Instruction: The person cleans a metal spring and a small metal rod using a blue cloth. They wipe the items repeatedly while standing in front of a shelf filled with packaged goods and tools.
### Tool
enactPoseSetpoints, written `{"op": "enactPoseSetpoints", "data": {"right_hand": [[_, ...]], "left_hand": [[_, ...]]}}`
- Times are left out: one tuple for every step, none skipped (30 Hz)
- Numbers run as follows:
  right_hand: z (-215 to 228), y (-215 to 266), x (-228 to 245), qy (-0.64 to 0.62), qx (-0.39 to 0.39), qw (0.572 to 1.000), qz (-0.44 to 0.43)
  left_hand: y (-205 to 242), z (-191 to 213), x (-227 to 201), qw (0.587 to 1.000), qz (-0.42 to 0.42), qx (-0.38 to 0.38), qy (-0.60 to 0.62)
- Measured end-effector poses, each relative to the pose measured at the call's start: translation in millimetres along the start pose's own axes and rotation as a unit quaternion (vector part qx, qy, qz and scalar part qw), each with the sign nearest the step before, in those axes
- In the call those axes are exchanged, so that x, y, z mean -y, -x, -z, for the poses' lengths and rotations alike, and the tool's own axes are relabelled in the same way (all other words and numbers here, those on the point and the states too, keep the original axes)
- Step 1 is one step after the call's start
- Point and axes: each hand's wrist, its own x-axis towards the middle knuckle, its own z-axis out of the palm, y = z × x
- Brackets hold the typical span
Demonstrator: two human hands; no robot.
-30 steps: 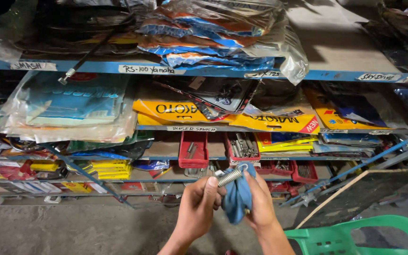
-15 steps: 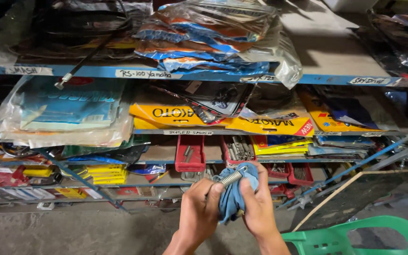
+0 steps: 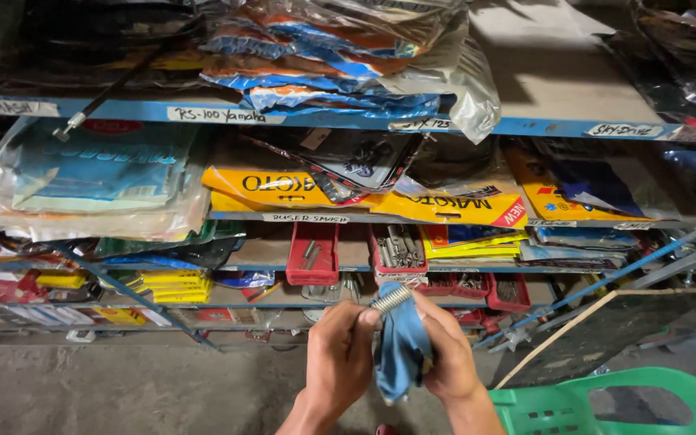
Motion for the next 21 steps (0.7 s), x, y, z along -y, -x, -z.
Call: {"op": "enactPoseSetpoints", "data": {"right_hand": [[-2.0, -0.7, 3.0, 0.0, 0.003, 1.0, -0.001], [-4.3, -1.4, 6.1, -0.007, 0.024, 1.0, 0.002], [-6.6, -2.3, 9.4, -0.014, 0.043, 0.999, 0.006], [-8.3, -4.8, 7.6, -0.014, 0.044, 0.999, 0.007], [-10.0, -6.4, 6.0, -0.003, 0.025, 1.0, 0.001], [-11.8, -8.1, 4.3, 0.008, 0.006, 1.0, -0.006], [-9.5, -9.7, -1.2, 0.008, 0.005, 1.0, -0.005], [-7.5, -11.3, -6.8, 0.002, 0.001, 1.0, -0.001], [-6.0, -13.3, -12.5, -0.005, -0.002, 1.0, 0.003], [-5.9, -15.0, -16.8, -0.005, -0.002, 1.0, 0.003], [-6.0, -16.2, -21.2, -0.002, 0.0, 1.0, 0.018], [-6.1, -17.4, -25.7, 0.001, 0.003, 0.999, 0.033], [-10.8, -17.8, -23.9, 0.0, 0.001, 0.999, 0.034], [-15.5, -18.2, -22.2, 0.024, -0.026, 0.999, 0.034], [-20.0, -17.7, -20.6, 0.048, -0.054, 0.997, 0.033], [-23.0, -16.7, -21.0, 0.048, -0.057, 0.997, 0.033], [-25.7, -16.7, -20.5, 0.057, -0.05, 0.996, 0.051], [-28.4, -16.6, -20.2, 0.066, -0.042, 0.995, 0.068], [-29.9, -15.8, -21.6, 0.067, -0.043, 0.995, 0.067], [-31.4, -14.9, -23.1, 0.08, -0.056, 0.992, 0.082], [-32.6, -15.5, -23.8, 0.094, -0.066, 0.988, 0.098]], "left_hand": [[0.3, 0.6, 1.6, 1.0, 0.0, -0.003, -0.002], [0.6, 1.4, 3.0, 1.0, -0.017, -0.001, -0.026], [0.0, 2.2, 4.6, 0.998, -0.035, 0.002, -0.049], [-0.9, 4.1, 6.2, 0.998, -0.036, 0.001, -0.05], [-1.6, 5.7, 7.7, 0.996, -0.049, 0.001, -0.072], [-2.5, 7.7, 9.2, 0.994, -0.062, 0.001, -0.094], [-6.3, 10.4, 6.4, 0.994, -0.063, 0.001, -0.093], [-10.2, 13.5, 3.7, 0.989, -0.105, 0.002, -0.107], [-14.3, 17.1, 1.0, 0.982, -0.147, 0.003, -0.121], [-15.0, 19.8, 4.2, 0.982, -0.148, 0.004, -0.121], [-15.6, 22.7, 7.3, 0.977, -0.166, 0.012, -0.136], [-16.1, 25.6, 10.5, 0.971, -0.185, 0.021, -0.15], [-18.2, 29.2, 10.8, 0.971, -0.186, 0.023, -0.148], [-20.2, 32.8, 11.1, 0.964, -0.203, 0.039, -0.165], [-21.4, 36.1, 11.3, 0.957, -0.219, 0.054, -0.182], [-20.5, 38.0, 12.5, 0.957, -0.22, 0.056, -0.18], [-20.4, 39.4, 13.7, 0.959, -0.206, 0.071, -0.183], [-20.2, 40.8, 14.9, 0.96, -0.193, 0.086, -0.186], [-21.3, 44.0, 9.6, 0.96, -0.192, 0.087, -0.184], [-22.3, 47.2, 4.2, 0.975, -0.146, 0.122, -0.118], [-24.3, 50.1, -1.1, 0.981, -0.101, 0.156, -0.051]]}}
